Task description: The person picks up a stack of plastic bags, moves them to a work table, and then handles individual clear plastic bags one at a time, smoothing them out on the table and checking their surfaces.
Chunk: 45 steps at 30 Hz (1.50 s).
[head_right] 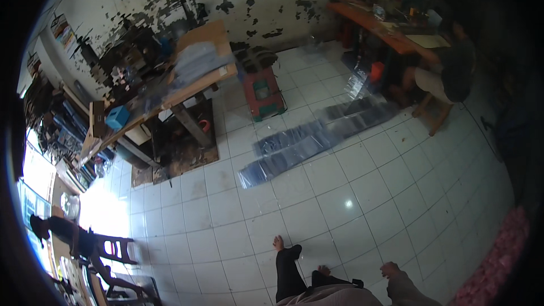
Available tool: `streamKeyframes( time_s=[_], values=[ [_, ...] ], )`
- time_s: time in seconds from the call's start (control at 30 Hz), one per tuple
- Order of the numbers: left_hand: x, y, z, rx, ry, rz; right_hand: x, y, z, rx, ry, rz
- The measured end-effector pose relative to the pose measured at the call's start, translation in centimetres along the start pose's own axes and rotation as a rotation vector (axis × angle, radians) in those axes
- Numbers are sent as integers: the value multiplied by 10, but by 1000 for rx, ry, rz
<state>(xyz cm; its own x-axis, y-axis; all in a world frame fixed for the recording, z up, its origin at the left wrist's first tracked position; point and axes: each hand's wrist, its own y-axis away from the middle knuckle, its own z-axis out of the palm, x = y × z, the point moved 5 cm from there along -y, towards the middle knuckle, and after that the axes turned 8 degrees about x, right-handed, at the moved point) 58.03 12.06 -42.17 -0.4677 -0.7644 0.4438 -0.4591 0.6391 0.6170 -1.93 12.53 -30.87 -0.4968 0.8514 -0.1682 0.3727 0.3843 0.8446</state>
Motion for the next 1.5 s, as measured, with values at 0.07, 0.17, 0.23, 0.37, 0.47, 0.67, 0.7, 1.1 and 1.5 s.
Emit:
streamKeyframes(
  time_s=[0.07, 0.17, 0.23, 0.37, 0.47, 0.67, 0.7, 1.1, 1.5],
  values=[
    [13, -32, -4, 23, -13, 21, -59, -9, -3, 45, -29, -84],
    [26, -86, -12, 47, -59, 67, -139, -36, 4, 67, -204, -171],
    [24, -123, -21, 66, -82, 110, -200, -42, 13, 99, -196, -200],
    [111, -240, -78, 12, -141, 298, -281, -53, 39, 3, -209, -253],
    [307, -294, -136, 90, -181, 619, -291, -59, 52, -30, -409, -299],
    [609, -330, -256, 338, 50, 1024, -219, -101, 87, -161, -639, 173],
    [646, -336, -275, 404, 84, 1061, -192, -131, 102, -232, -728, 240],
    [806, -379, -337, 612, -315, 690, -510, -215, -242, 372, -704, -272],
    [794, -421, -372, 737, -434, 625, -565, -203, -253, -468, -1608, 139]
  ],
)
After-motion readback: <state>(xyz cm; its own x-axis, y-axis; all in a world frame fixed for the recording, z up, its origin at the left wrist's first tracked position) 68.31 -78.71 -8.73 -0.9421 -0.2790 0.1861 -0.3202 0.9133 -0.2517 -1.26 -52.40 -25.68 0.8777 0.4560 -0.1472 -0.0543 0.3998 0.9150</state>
